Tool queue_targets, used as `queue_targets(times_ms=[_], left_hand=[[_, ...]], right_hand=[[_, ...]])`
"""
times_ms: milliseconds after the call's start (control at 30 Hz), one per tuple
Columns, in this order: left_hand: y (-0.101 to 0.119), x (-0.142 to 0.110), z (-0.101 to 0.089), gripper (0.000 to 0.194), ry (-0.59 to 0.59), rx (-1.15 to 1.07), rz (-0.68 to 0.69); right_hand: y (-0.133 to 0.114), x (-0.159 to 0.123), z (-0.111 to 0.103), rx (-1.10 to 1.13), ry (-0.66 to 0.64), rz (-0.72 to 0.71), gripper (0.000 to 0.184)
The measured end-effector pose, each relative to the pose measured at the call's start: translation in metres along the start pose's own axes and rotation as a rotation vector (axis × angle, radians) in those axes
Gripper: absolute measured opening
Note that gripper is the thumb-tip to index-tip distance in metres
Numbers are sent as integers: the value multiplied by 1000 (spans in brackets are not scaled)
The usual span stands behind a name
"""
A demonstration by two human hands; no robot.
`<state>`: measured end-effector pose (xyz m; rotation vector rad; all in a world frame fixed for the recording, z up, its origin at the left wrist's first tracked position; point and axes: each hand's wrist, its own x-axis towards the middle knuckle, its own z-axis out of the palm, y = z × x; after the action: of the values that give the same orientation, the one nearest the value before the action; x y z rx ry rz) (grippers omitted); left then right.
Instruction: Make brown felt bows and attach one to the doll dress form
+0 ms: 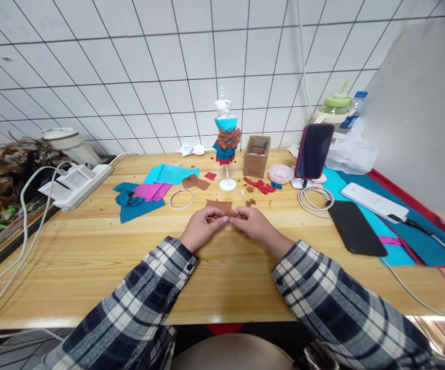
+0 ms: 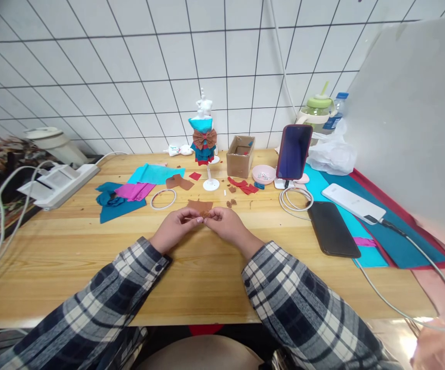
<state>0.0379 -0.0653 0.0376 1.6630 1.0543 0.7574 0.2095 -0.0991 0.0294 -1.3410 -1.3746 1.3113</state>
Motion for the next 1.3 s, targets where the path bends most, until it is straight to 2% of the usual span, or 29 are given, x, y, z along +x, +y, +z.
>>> queue_targets(times_ms=[100, 400, 533, 600, 667, 733, 800, 867, 1000, 1100, 1167, 1300], left_hand=[[0, -1, 0, 27, 13, 103, 33], [1, -2, 1, 27, 52, 41, 25], [3, -3, 3, 28, 48, 52, 17], [-1, -3, 3, 27, 59, 88, 33], [-7, 1, 0, 23, 94, 195, 94], [-14, 10, -6, 18, 152, 367, 199], [-20, 23, -13, 16, 212, 514, 283], [-24, 36, -21, 17, 232, 639, 348], [-27, 49, -28, 23, 166, 780, 408], [-26, 45, -29, 21, 135, 844, 426], [-26, 41, -30, 18, 153, 891, 406], [-26, 37, -31, 17, 166, 947, 320]], right_hand=[[1, 1, -1, -29, -3, 5, 19], [2, 0, 0, 39, 37, 54, 26], [-1, 3, -17, 44, 128, 23, 30], [-1, 7, -37, -51, 252, -46, 31], [1, 10, -59, -262, 386, -64, 28], [6, 12, -78, -473, 446, 21, 26], [12, 13, -88, -593, 436, 114, 27], [15, 13, -90, -669, 415, 174, 27], [11, 9, -85, -817, 459, 227, 27], [3, 5, -80, -889, 524, 173, 25], [0, 3, -73, -898, 469, 50, 24], [0, 2, -51, -953, 201, -180, 24]])
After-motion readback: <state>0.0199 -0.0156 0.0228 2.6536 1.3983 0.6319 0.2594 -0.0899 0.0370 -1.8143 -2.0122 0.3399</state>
